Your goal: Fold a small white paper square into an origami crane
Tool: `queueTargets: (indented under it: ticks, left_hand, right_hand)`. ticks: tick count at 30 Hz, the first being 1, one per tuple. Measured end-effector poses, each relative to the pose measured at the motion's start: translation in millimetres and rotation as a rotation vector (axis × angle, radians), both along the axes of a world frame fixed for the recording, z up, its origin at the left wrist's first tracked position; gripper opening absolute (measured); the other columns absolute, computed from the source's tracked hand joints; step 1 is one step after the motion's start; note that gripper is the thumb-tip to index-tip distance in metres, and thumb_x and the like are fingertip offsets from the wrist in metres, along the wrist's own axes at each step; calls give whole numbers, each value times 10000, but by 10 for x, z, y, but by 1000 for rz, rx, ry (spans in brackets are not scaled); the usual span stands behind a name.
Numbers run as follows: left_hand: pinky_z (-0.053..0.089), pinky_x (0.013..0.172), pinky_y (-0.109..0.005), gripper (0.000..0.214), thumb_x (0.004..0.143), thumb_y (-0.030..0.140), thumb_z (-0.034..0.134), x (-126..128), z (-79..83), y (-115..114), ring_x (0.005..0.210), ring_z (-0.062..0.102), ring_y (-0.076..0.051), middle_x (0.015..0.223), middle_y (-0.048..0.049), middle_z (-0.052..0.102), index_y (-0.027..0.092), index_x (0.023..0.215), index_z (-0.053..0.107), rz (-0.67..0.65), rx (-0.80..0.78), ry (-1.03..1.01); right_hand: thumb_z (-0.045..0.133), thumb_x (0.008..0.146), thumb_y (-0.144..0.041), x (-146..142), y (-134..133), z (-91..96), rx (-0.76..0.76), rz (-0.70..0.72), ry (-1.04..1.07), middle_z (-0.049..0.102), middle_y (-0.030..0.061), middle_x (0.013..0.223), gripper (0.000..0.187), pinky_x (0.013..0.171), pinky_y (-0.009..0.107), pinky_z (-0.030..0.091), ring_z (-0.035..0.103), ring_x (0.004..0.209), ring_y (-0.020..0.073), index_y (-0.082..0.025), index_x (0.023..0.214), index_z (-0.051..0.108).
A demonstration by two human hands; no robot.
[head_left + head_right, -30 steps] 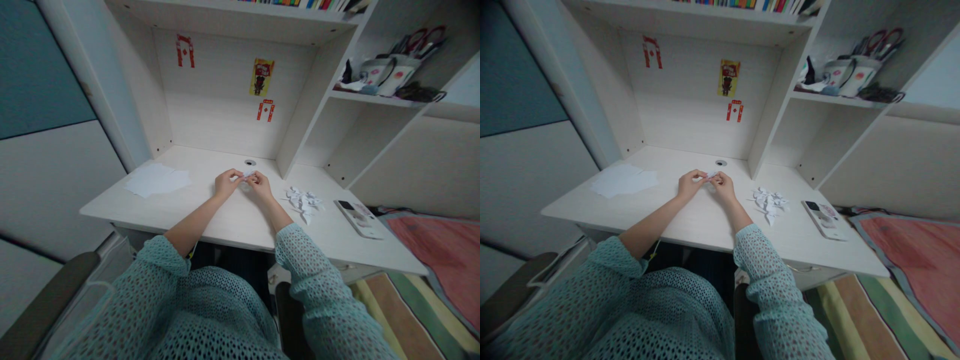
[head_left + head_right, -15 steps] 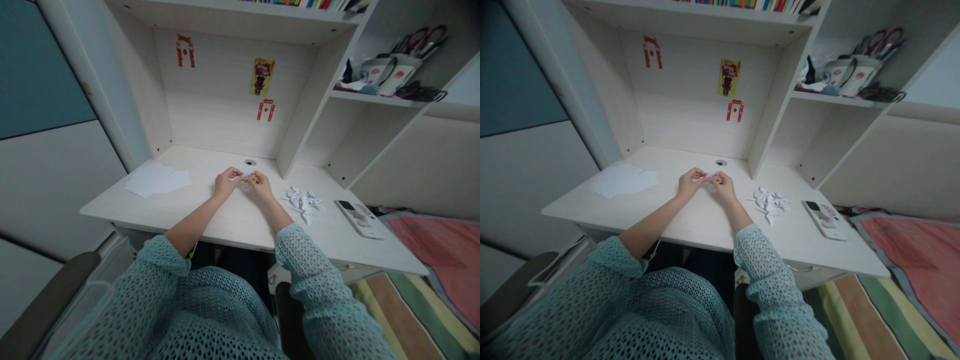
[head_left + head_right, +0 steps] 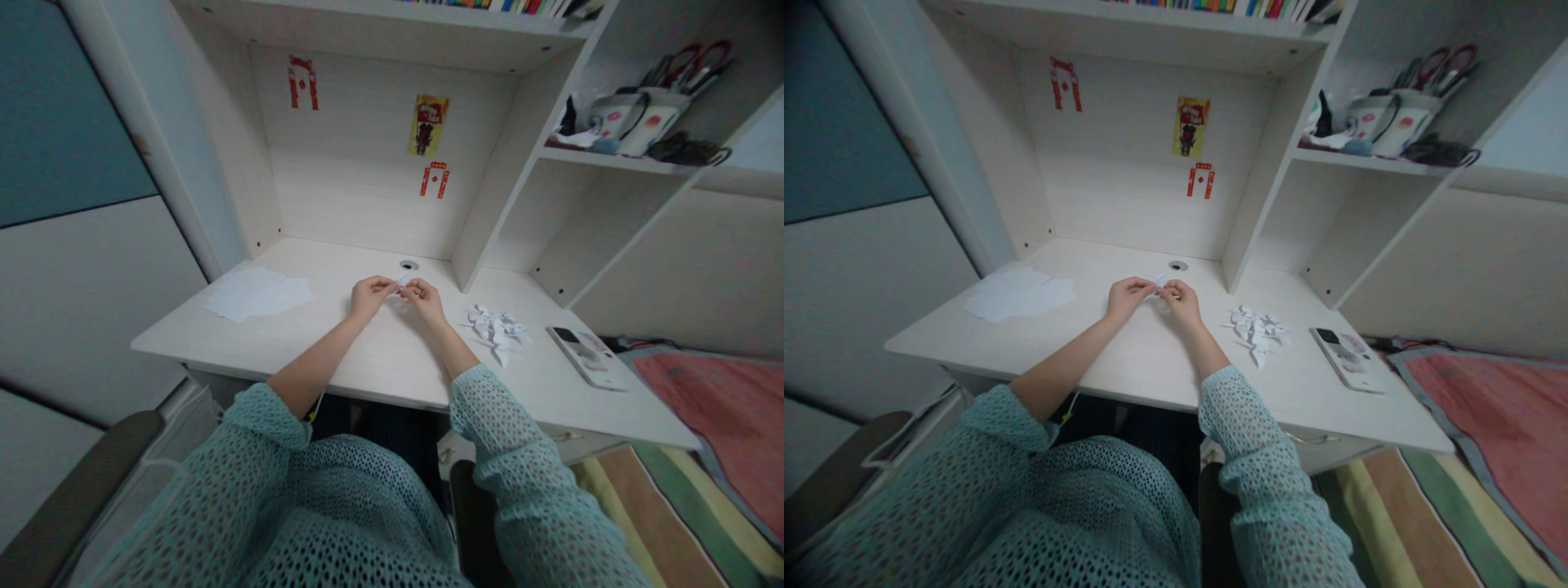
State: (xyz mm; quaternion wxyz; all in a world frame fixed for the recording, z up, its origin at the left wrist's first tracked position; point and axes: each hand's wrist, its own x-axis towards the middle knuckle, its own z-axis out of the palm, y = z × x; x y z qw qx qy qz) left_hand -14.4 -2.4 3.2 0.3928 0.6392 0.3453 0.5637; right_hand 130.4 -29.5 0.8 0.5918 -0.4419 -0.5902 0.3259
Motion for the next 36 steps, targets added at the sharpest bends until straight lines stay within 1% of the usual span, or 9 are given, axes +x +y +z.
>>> queueTargets:
  ticks: [3,5,9,12,15,19,21,32,36]
  left_hand:
    - [511,738,-298,281,649,376,716,16,-15,27,745,664,-167,830,-77,709,148,802,653,-25,-53,-58]
    - [510,735,-296,331,629,360,734,16,-13,36,743,663,-163,825,-70,709,153,868,637,-20,-76,-81]
    - [502,748,-301,382,647,337,716,0,-19,56,752,665,-170,826,-67,714,161,978,644,-41,-89,-49]
    - [494,755,-304,343,657,339,700,-14,-28,56,768,666,-183,815,-68,716,165,951,667,-33,-98,-2]
    - [492,709,-288,339,637,357,719,-20,-22,35,735,665,-178,775,-51,711,180,916,647,15,-102,-6]
    - [487,676,-261,276,610,385,735,-14,3,9,706,652,-159,730,-31,692,181,748,612,75,-92,8]
    - [487,684,-258,265,609,388,735,-12,13,4,712,648,-155,734,-31,690,178,710,609,63,-88,7]
    - [501,713,-288,260,604,392,735,8,-18,44,718,649,-165,753,-52,703,167,704,651,-28,-114,8]
    - [496,726,-294,224,620,359,718,12,5,39,714,647,-166,748,-57,701,157,690,650,-2,-119,-20]
  right_hand:
    - [652,656,-520,-1,-1,-1,2,0,15,627,9,663,353,605,256,445,602,671,154,-207,774,540]
    - [653,661,-512,-2,1,-7,14,7,24,626,8,661,345,605,252,445,605,675,153,-204,777,550]
    - [651,665,-514,5,25,-33,19,11,-4,626,10,659,344,600,255,444,599,657,153,-200,776,565]
    - [659,659,-510,13,44,-54,12,-18,-44,633,17,667,343,578,257,437,587,625,150,-196,770,578]
    - [655,668,-500,17,44,-56,22,-36,-56,656,36,706,335,587,261,439,605,655,162,-193,783,591]
    - [646,671,-507,20,32,-45,24,-40,-69,666,49,716,340,593,270,449,614,681,177,-191,786,596]
    - [645,666,-505,24,34,-47,22,-46,-69,662,43,710,338,589,269,451,610,672,173,-192,783,594]
    - [624,673,-484,40,51,-57,14,-56,-64,634,10,660,319,584,257,446,577,625,147,-194,802,587]
    - [623,681,-498,32,38,-44,18,-51,-70,656,30,693,324,589,257,446,606,669,163,-191,779,588]
